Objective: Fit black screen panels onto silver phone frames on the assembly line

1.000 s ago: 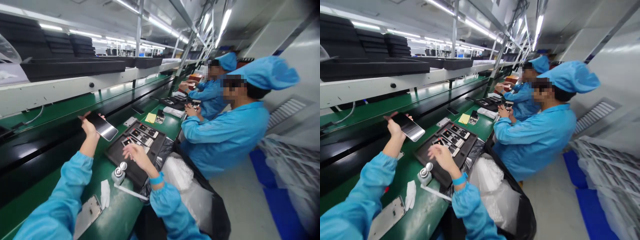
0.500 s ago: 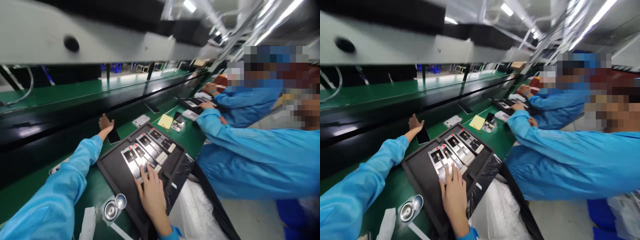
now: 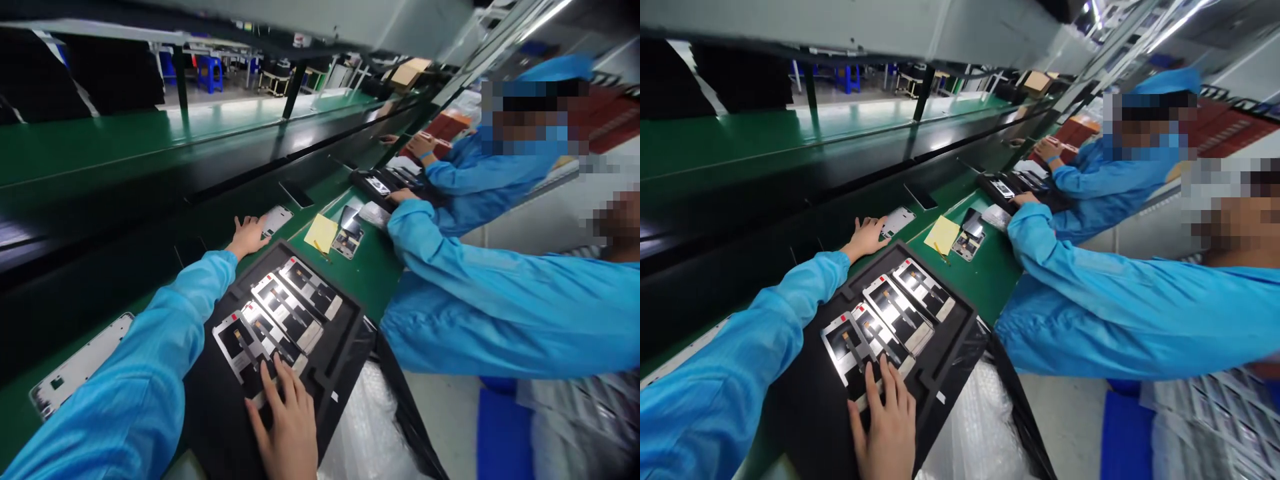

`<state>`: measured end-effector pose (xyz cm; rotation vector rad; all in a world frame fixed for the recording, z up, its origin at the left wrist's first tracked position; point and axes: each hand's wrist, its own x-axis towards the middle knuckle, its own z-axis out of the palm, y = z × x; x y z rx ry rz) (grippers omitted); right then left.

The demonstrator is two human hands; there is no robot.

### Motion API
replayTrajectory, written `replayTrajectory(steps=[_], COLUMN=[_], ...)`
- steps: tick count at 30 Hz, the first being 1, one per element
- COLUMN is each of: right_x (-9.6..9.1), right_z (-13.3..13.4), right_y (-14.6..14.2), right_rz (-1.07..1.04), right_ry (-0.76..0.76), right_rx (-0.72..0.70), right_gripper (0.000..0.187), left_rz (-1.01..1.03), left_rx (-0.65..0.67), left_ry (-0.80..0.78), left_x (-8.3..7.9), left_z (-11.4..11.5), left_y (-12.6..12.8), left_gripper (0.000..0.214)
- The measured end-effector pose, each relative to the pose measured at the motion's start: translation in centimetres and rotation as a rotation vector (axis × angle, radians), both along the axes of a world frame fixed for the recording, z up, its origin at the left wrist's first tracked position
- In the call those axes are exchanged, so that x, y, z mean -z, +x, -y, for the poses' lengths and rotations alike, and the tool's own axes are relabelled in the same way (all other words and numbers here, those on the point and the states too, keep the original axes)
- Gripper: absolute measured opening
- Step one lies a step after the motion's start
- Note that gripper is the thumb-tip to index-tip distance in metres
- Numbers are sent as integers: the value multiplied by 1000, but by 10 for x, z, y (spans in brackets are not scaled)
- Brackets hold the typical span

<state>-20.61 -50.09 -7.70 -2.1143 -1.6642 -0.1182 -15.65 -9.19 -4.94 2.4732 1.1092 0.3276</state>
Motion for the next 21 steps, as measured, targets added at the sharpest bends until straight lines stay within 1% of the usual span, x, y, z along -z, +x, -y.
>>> replayTrajectory(steps=[2, 3, 5, 6, 7, 8, 9, 10, 11, 12, 13, 14, 15, 16, 17, 18, 19, 20, 21], right_x=[-1, -1, -2, -3, -2, -2, 0, 1, 3, 4, 5, 6, 6, 5, 5, 4, 4, 5, 6], right_z=[-2, -3, -4, -4, -4, -4, -4, -4, -5, -5, -6, -6, -7, -7, -8, -10, -11, -13, -15], right_y=[-1, -1, 3, 6, 9, 13, 16, 19, 21, 23, 24, 24, 24, 25, 25, 26, 27, 29, 30], right_rz=[-23, -30, -39, -46, -56, -71, -92, -108, -127, -149, -173, -200, -230, -262, -295, -325, -347, -360, -364], right_ry=[11, 12, 17, 21, 28, 36, 43, 48, 41, 36, 39, 42, 47, 52, 50, 37, 15, -13, -39], right_rx=[4, -5, -21, -28, -31, -35, -31, -21, -5, 17, 43, 61, 73, 81, 92, 111, 140, 177, 214], right_gripper=[51, 50, 47, 48, 50, 54, 60, 66, 73, 80, 86, 90, 92, 92, 90, 86, 80, 73, 66], left_rz=[53, 87, 168, 213, 256, 296, 328, 361, 387, 430, 550, 637, 684, 695, 692, 673, 660, 650, 632], left_rx=[-22, -41, -99, -137, -175, -212, -246, -267, -292, -310, -316, -337, -391, -473, -591, -706, -782, -836, -879], left_ry=[3, -2, -14, -16, -16, -12, -5, 2, 12, 32, 65, 97, 118, 132, 136, 144, 159, 171, 180], left_x=[-3, -6, -16, -21, -26, -31, -36, -39, -42, -43, -43, -41, -37, -31, -22, -13, -3, 6, 14], left_z=[-1, 0, 3, 7, 13, 21, 35, 54, 80, 113, 153, 198, 246, 293, 339, 381, 417, 447, 471], left_y=[-1, -6, -29, -49, -74, -105, -143, -186, -233, -282, -331, -379, -423, -463, -497, -526, -549, -566, -579], left_gripper=[65, 70, 80, 83, 84, 85, 85, 85, 85, 85, 84, 84, 84, 83, 80, 76, 74, 72, 69])
